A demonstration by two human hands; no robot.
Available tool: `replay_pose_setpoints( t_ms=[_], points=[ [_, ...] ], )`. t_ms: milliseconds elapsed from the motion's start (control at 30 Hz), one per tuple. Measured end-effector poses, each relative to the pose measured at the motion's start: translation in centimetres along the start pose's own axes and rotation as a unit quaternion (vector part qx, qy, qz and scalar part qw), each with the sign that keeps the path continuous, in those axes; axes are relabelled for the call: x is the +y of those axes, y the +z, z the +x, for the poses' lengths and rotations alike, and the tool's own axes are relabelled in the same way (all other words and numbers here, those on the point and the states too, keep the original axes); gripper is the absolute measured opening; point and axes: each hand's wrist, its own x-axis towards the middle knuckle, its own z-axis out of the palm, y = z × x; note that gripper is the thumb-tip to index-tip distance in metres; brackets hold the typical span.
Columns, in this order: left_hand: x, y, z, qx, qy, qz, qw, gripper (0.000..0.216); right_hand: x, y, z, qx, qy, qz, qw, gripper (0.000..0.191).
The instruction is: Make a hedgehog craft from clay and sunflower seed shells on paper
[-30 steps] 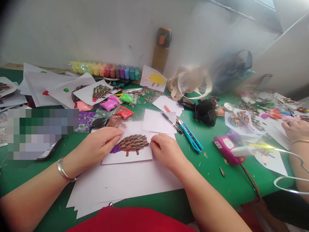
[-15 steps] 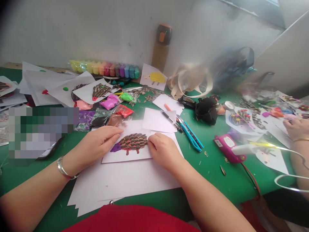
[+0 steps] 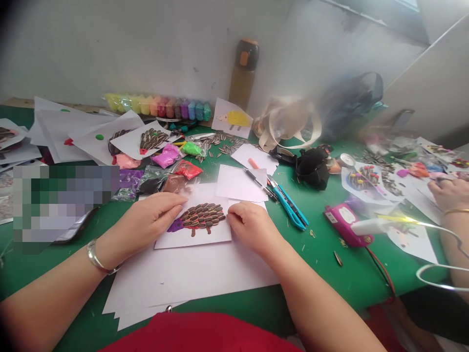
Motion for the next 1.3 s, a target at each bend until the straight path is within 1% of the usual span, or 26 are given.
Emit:
replay_pose_setpoints(
  t_ms=[167,400,633,867,1133,1233,1300],
  points=[
    [0.0,0.0,0.0,0.003,0.002,-0.001,1.000,0.039,-0.2,0.5,0.1,-0.011,-0.013,-0.010,1.000,0.018],
    [0.1,0.1,0.0,0.008,0.011,-0.002,1.000,0.036,-0.3,1.0,0.0,-0.014,-0.010,-0.032,0.999,0.017],
    [0.8,-0.5,0.1,-0.039,0.035,0.012,0.999,0.027,-0.3,1.1,-0.1,-0.012,-0.013,-0.035,0.999,0.017],
    [1.1,-0.5,0.1,-0.041,0.053,0.016,0.998,0.025,-0.3,1.2,-0.1,-0.007,-0.031,-0.037,0.999,0.019],
    [1.2,-0.4,0.0,-0.040,0.065,0.026,0.997,0.028,-0.3,1.0,0.0,-0.011,-0.043,-0.014,0.999,0.020],
    [1.0,-0.3,0.0,-0.032,0.068,0.029,0.997,0.029,-0.1,0.8,0.3,-0.023,-0.039,0.017,0.999,0.019],
    [0.9,-0.3,0.0,-0.026,0.071,0.029,0.997,0.031,0.1,0.6,0.5,-0.028,-0.021,0.049,0.998,0.018]
  ],
)
